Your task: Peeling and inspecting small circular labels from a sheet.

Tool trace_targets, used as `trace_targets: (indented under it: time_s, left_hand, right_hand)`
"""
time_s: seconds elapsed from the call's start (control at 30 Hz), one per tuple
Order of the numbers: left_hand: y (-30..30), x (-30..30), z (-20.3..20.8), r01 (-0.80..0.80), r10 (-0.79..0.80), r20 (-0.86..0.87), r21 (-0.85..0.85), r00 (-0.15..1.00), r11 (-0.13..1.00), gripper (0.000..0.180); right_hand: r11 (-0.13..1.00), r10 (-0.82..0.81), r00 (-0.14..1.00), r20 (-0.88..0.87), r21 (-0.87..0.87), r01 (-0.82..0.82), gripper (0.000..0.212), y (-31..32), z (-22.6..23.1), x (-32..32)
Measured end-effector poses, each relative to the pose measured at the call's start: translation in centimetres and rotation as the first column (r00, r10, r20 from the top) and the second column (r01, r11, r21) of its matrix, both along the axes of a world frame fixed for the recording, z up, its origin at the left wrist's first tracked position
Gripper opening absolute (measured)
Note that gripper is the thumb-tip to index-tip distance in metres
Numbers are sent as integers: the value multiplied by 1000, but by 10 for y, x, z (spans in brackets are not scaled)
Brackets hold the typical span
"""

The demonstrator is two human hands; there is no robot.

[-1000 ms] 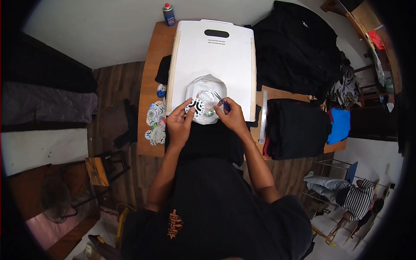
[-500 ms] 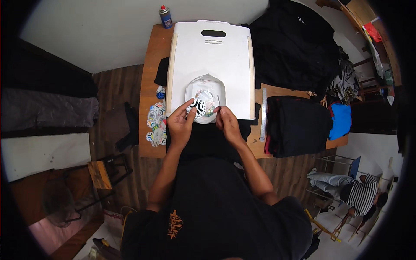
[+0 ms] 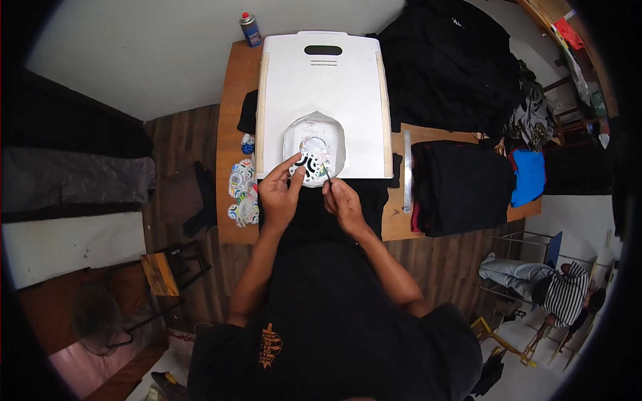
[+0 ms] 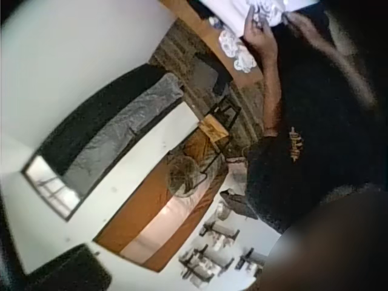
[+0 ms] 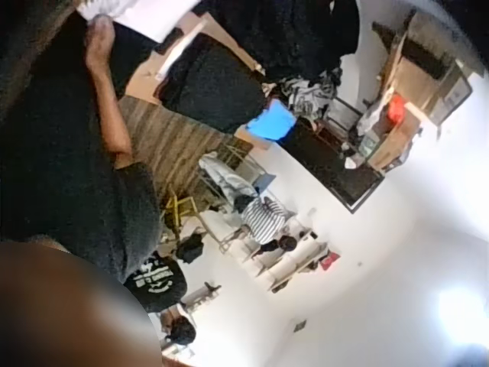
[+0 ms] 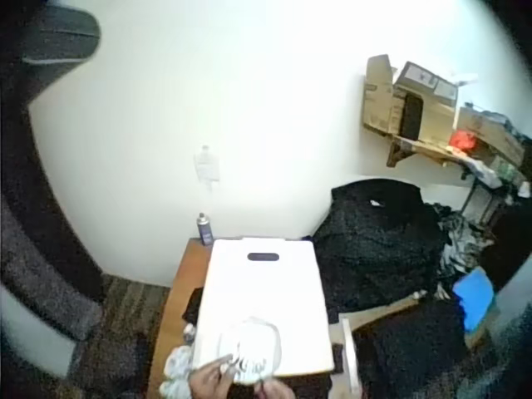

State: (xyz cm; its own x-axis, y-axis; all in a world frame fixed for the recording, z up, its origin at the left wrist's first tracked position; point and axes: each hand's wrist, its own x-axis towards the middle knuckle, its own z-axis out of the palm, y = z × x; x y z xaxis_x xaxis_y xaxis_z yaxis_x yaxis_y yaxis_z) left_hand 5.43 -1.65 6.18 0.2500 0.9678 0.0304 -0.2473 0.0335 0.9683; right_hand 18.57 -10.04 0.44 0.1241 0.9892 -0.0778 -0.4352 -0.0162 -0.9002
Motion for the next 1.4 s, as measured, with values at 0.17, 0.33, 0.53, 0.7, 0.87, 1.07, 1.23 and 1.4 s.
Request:
trace_targets:
  time_s: [0.17,0.33,0.53,0.7,0.87,1.07,1.23,1.4]
  left_hand:
    - [0,-1,-2,19,-19,-7,-6,1000,1000,33]
    - [-1,-1,-4,38,-38,-15,21,999,999,33]
    - [0,-1,-8,42,-41,-32,34,999,999,33]
    - [0,1,-9,45,-43,-33,67,999,997,33]
    - [0,2,-8,46,-43,-35,84,998,995,33]
    - [0,2,-12,44,-41,-41,77,998,996,33]
    - [0,3,-12,40,-37,-47,73,998,997,33]
    - [-1,3,-12,37,-34,-41,70,999,997,33]
  right_hand:
    - [999,15,1000,14,33,-15,34,3,1,1]
    - [1000,8,999,44,26,-9,34,5,4,3]
    - [999,25,999,37,28,-26,34,6,2,8]
    - [999,32,999,44,32,-33,34,6,1,11]
    - [999,44,999,24,6,-44,35,6,4,10]
    - [999,30,999,33,9,-31,36,7,3,10]
    - [1000,20,999,46,20,-21,36,8,2,11]
    - [999,20,999,47,25,-21,35,8,0,11]
